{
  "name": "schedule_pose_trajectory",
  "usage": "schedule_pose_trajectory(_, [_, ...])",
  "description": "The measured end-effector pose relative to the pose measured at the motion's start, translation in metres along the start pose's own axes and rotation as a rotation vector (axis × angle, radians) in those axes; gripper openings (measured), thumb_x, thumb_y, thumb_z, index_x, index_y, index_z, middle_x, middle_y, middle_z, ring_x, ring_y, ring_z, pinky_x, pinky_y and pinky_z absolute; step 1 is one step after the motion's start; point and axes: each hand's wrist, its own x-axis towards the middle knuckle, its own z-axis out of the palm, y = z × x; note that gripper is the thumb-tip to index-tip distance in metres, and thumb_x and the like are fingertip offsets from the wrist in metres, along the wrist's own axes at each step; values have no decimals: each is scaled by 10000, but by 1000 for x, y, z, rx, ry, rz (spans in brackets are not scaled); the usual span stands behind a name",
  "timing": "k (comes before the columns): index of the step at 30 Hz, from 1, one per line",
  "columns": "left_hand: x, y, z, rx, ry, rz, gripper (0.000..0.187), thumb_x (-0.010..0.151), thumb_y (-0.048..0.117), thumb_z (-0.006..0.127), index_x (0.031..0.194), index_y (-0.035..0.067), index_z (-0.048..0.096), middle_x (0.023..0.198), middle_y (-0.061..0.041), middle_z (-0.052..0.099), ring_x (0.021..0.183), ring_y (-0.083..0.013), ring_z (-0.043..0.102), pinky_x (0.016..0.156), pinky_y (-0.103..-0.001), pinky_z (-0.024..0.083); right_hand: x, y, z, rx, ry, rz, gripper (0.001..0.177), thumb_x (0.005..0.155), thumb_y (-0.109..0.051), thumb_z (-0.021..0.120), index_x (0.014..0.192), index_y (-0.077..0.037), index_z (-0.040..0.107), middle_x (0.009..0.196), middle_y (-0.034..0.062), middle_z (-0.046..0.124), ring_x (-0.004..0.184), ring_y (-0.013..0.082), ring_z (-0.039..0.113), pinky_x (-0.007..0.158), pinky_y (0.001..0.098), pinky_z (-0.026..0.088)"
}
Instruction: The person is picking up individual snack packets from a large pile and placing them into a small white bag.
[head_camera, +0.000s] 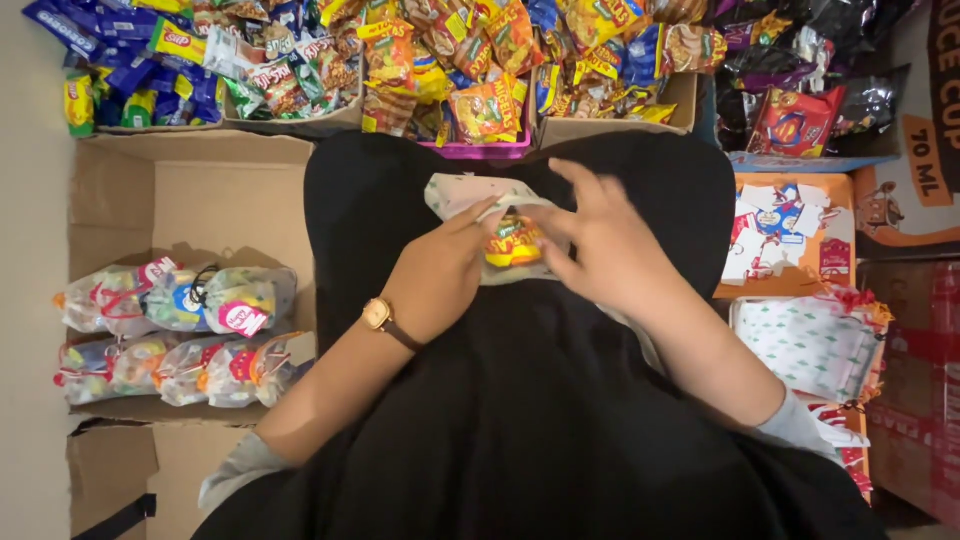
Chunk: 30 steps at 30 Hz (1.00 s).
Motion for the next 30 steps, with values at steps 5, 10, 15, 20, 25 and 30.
schedule_pose_trajectory(5, [9,-20,9,128,47,20,434,972,64,554,1399,97,621,1427,-72,639,1218,-281,665,893,-354,582,8,16,39,301,-106,251,488,874,-112,663,1360,-69,656,1363,219,600,1103,480,668,908,525,565])
schedule_pose_trajectory(10, [16,-32,0,226,35,-51,517,972,98,531,1482,186,546,1452,-5,607,1193,-236,674,873,-334,593,21,7,38,417,58,200,501,839,75,607,1339,98,602,1421,292,571,1264,470,593,1016,501,529])
schedule_pose_trajectory(15, [16,-68,2,96,82,56,599,932,11,563,1490,228,558,1408,-80,646,1130,-333,701,880,-379,586,45,1,44,529,149,161,574,798,127,632,1360,197,534,1454,379,501,1339,518,506,1130,542,420])
schedule_pose_trajectory(20, [21,-102,-26,-143,204,53,672,905,204,689,1535,213,456,1515,-142,529,1022,-357,726,815,-422,606,71,-2,56,528,188,157,564,805,153,569,1363,216,514,1471,373,484,1359,519,480,1138,541,409])
schedule_pose_trajectory(25, [46,-211,-14,-88,332,-28,677,935,246,760,1524,70,475,1391,-231,559,1282,-451,586,1071,-494,492,83,20,74,535,193,185,593,776,193,556,1368,214,516,1429,381,508,1357,532,476,1141,572,396])
schedule_pose_trajectory(30, [80,-358,59,195,173,-247,343,921,145,688,1262,125,719,1308,-54,647,1230,-261,648,1061,-348,504,87,44,106,584,184,248,651,721,189,618,1366,205,527,1425,389,502,1370,517,471,1168,548,359])
